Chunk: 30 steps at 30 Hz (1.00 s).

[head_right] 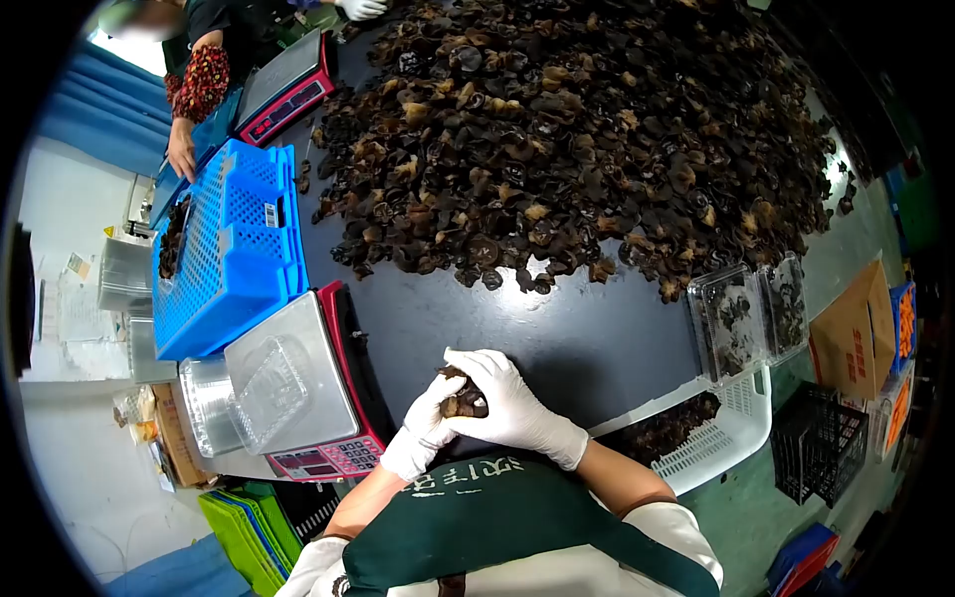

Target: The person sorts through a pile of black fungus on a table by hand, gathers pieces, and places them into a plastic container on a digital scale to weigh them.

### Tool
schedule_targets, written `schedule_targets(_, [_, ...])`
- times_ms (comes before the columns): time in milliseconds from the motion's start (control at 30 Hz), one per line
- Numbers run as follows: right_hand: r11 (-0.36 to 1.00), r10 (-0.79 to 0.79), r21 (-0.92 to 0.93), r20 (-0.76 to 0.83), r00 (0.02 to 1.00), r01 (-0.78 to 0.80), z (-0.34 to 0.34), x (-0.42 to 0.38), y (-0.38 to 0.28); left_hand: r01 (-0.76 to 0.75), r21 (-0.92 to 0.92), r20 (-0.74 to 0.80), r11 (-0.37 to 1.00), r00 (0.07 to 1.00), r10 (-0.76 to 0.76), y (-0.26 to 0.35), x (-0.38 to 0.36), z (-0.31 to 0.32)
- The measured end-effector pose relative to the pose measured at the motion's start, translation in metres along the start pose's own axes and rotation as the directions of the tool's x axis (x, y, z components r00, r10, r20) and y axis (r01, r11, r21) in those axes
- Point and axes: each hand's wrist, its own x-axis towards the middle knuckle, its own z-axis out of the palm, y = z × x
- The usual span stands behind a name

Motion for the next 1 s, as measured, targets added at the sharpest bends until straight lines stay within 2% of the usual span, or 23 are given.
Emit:
schedule_targets(67, [0.989, -0.095, 0.118, 0.033, 0.995, 0.09, -0.004, 0.004, 0.001, 0.039, -0.013, 0.128, 0.999, 0.991, -0.037, 0.002, -0.006, -0.003])
schedule_targets(100, [0.995, -0.063, 0.08, 0.052, 0.997, 0.059, -0.009, 0.004, 0.0, 0.013, 0.031, 0.005, 0.999, 1.0, -0.013, -0.004, -0.007, 0.01])
schedule_targets(167, [0.989, -0.031, 0.148, 0.04, 0.999, 0.025, -0.005, 0.006, 0.001, -0.026, -0.099, 0.06, 0.995, 0.998, 0.032, -0.006, -0.009, 0.002])
schedule_targets(200, [0.989, -0.007, 0.146, 0.057, 0.998, -0.001, 0.0, 0.008, 0.002, 0.003, -0.202, 0.044, 0.979, 0.999, 0.006, -0.002, -0.012, 0.0])
schedule_targets(233, [0.989, -0.008, 0.148, 0.058, 0.998, -0.001, 0.003, 0.007, 0.003, 0.001, -0.202, 0.042, 0.979, 0.999, 0.008, -0.002, -0.013, 0.0])
schedule_targets(300, [0.998, -0.055, -0.041, -0.034, 0.998, 0.054, 0.007, 0.001, 0.005, 0.052, -0.381, 0.007, 0.923, 0.999, -0.054, -0.004, -0.014, 0.01])
schedule_targets(367, [0.996, -0.075, -0.053, -0.052, 0.996, 0.072, 0.006, 0.003, 0.004, 0.102, -0.365, 0.007, 0.925, 0.994, -0.107, -0.002, -0.012, 0.014])
schedule_targets(433, [0.998, -0.044, 0.047, -0.018, 0.999, 0.045, 0.004, 0.005, 0.001, 0.036, -0.231, 0.006, 0.972, 0.999, -0.036, -0.005, -0.014, 0.013])
schedule_targets(467, [0.993, -0.082, 0.087, -0.027, 0.996, 0.084, -0.002, 0.006, -0.003, 0.04, -0.231, 0.006, 0.972, 0.999, -0.04, -0.003, -0.015, 0.013])
schedule_targets(500, [0.993, -0.077, 0.087, -0.028, 0.997, 0.08, -0.006, 0.007, -0.006, 0.062, -0.119, 0.03, 0.991, 0.998, -0.059, 0.002, -0.018, 0.016])
schedule_targets(567, [0.968, 0.081, 0.238, 0.001, 0.997, -0.079, -0.012, 0.006, -0.006, 0.1, 0.107, 0.069, 0.989, 0.992, -0.108, 0.009, -0.023, 0.02])
schedule_targets(600, [0.993, 0.06, 0.107, -0.007, 0.998, -0.059, -0.013, 0.008, 0.001, 0.135, 0.157, 0.07, 0.978, 0.987, -0.147, 0.009, -0.021, 0.02])
schedule_targets(700, [0.981, 0.164, 0.104, 0.003, 0.987, -0.163, -0.018, 0.008, 0.005, 0.232, 0.16, 0.034, 0.959, 0.97, -0.241, 0.01, -0.026, 0.018])
schedule_targets(733, [0.873, 0.332, 0.381, -0.003, 0.943, -0.305, -0.017, 0.008, 0.003, 0.234, 0.157, 0.038, 0.96, 0.969, -0.242, 0.012, -0.029, 0.023])
schedule_targets(767, [0.715, 0.456, 0.573, 0.053, 0.888, -0.402, -0.021, 0.01, -0.002, 0.253, 0.133, -0.042, 0.958, 0.967, -0.25, 0.013, -0.035, 0.028])
schedule_targets(833, [0.632, 0.442, 0.69, 0.053, 0.895, -0.353, -0.031, 0.01, 0.007, 0.225, 0.115, 0.024, 0.968, 0.973, -0.229, 0.02, -0.044, 0.03])
schedule_targets(867, [0.546, 0.446, 0.763, 0.085, 0.891, -0.346, -0.032, 0.006, 0.02, 0.18, 0.138, 0.012, 0.974, 0.983, -0.183, 0.026, -0.052, 0.031])
schedule_targets(900, [0.41, 0.424, 0.866, 0.098, 0.9, -0.287, -0.036, 0.004, 0.021, 0.087, 0.193, -0.012, 0.977, 0.996, -0.086, 0.037, -0.063, 0.032])
schedule_targets(933, [0.362, 0.38, 0.888, 0.136, 0.915, -0.283, -0.044, 0.0, 0.025, -0.042, 0.173, -0.052, 0.984, 0.997, 0.051, 0.051, -0.08, 0.039])
schedule_targets(967, [0.312, 0.335, 0.908, 0.171, 0.927, -0.28, -0.053, -0.004, 0.029, -0.202, 0.272, -0.112, 0.941, 0.964, 0.24, 0.066, -0.096, 0.047])
schedule_targets(1000, [0.25, 0.37, 0.909, 0.228, 0.9, -0.333, -0.061, -0.008, 0.024, -0.417, 0.368, -0.182, 0.831, 0.844, 0.504, 0.078, -0.11, 0.051])
